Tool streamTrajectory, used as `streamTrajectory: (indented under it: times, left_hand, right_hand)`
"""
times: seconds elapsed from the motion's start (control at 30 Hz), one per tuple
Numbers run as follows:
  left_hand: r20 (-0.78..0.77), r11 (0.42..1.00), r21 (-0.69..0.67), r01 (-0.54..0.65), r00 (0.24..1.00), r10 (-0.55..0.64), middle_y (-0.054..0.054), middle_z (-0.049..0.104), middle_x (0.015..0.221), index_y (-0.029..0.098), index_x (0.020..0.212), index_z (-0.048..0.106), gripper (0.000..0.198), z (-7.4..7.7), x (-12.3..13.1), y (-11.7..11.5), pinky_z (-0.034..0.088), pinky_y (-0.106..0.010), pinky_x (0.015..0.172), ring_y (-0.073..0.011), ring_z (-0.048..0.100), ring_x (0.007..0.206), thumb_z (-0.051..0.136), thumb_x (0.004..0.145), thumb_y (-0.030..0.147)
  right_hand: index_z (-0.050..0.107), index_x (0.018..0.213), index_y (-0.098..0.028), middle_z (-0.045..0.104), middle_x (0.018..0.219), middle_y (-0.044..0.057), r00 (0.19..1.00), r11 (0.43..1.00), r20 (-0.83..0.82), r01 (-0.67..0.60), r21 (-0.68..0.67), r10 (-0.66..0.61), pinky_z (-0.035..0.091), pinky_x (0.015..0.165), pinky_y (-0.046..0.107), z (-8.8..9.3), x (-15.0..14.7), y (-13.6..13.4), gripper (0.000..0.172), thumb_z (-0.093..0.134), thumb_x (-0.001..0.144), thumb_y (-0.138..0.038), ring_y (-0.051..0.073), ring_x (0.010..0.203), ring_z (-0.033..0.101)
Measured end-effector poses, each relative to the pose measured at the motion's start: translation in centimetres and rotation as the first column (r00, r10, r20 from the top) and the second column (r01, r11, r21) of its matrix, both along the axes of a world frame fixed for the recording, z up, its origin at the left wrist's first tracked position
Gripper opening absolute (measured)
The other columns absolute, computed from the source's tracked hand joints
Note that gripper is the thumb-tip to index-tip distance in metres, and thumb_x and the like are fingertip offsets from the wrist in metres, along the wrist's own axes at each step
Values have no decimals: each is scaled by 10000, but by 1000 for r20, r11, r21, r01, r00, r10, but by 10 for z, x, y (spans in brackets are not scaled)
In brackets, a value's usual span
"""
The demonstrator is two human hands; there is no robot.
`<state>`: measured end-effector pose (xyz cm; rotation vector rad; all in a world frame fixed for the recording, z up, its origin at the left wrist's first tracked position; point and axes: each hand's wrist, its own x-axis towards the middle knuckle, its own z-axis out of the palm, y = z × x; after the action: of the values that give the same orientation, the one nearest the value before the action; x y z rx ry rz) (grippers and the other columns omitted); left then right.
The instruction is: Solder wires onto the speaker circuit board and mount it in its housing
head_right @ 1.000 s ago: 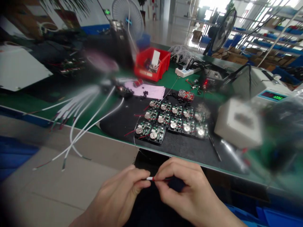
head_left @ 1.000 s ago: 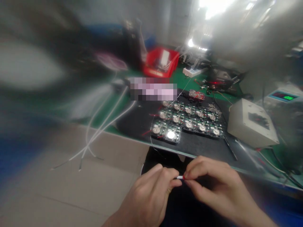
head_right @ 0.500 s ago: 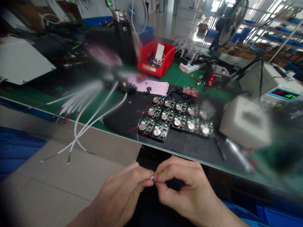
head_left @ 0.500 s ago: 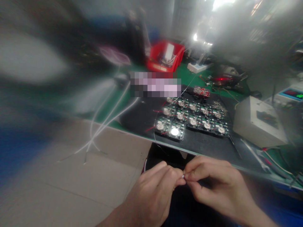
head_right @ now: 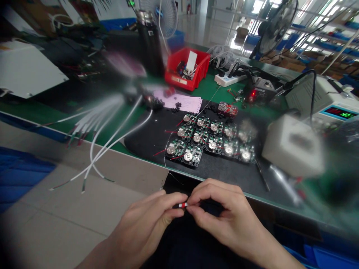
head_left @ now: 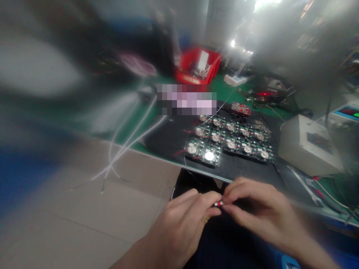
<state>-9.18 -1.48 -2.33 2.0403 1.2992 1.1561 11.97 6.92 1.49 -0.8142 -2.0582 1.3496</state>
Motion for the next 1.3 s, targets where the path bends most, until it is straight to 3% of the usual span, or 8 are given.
streamTrajectory:
  times: [0.27,0.7,0.77,0.83,0.93,1.03,1.13,1.3]
  left_hand:
    - [79,969,-225,105,993,-89,54,683,931,256,1126,590,105,2,-8,4,454,-206,786,-88,663,836,560,1056,184]
    - [-3,970,-235,54,998,-56,63,639,795,270,1022,575,56,-2,-13,4,455,-226,696,-104,663,709,595,1022,217]
    - [18,966,-258,-14,1000,19,68,667,822,282,1056,587,62,-2,-17,2,482,-205,710,-96,686,713,605,1026,232]
    - [51,939,-308,-152,983,176,72,712,877,308,1153,603,117,-3,-21,0,505,-179,715,-87,710,729,603,1043,269]
    - [72,857,-371,-358,909,411,68,742,885,332,1237,648,187,-5,-26,-1,524,-167,718,-94,722,742,588,1060,346]
    - [110,795,-407,-449,840,531,49,710,815,293,1192,694,215,-7,-27,1,536,-183,715,-114,702,719,605,1045,423]
    - [209,773,-476,-419,800,562,23,716,886,268,1184,687,255,-14,-27,6,549,-187,755,-122,697,776,641,1022,460]
    - [424,784,-592,-190,753,503,0,715,1007,257,1168,675,295,-29,-22,20,577,-197,805,-127,704,872,753,953,443]
  right_hand:
    - [711,971,-203,737,969,-9,994,993,-22,-108,36,109,524,789,212,-6,-1,1,139,702,947,-67,93,860,703]
    - [702,972,-238,735,977,-47,990,990,20,-139,-13,139,533,805,224,-13,0,6,167,726,934,-76,99,874,703]
    - [718,1037,-261,729,1018,-40,991,992,39,-124,-25,125,539,829,239,-13,0,13,137,770,953,-166,115,914,697]
    - [708,1112,-279,711,1043,-28,996,995,89,-8,96,-1,544,816,256,-19,-2,23,198,813,945,-281,135,920,680]
    - [664,1193,-251,657,1098,22,951,912,171,181,368,-258,525,785,303,-40,-10,37,314,827,930,-308,182,928,636]
    - [638,1239,-217,588,1198,87,915,869,224,207,450,-335,507,842,379,-61,-19,46,380,830,912,-249,253,1013,602]
    - [621,1174,-209,556,1164,82,907,867,248,201,456,-341,496,824,380,-70,-24,47,298,790,929,-189,247,970,589]
    - [579,1131,-226,547,1107,38,930,908,244,167,385,-275,483,747,313,-62,-10,41,287,780,938,-158,182,878,575]
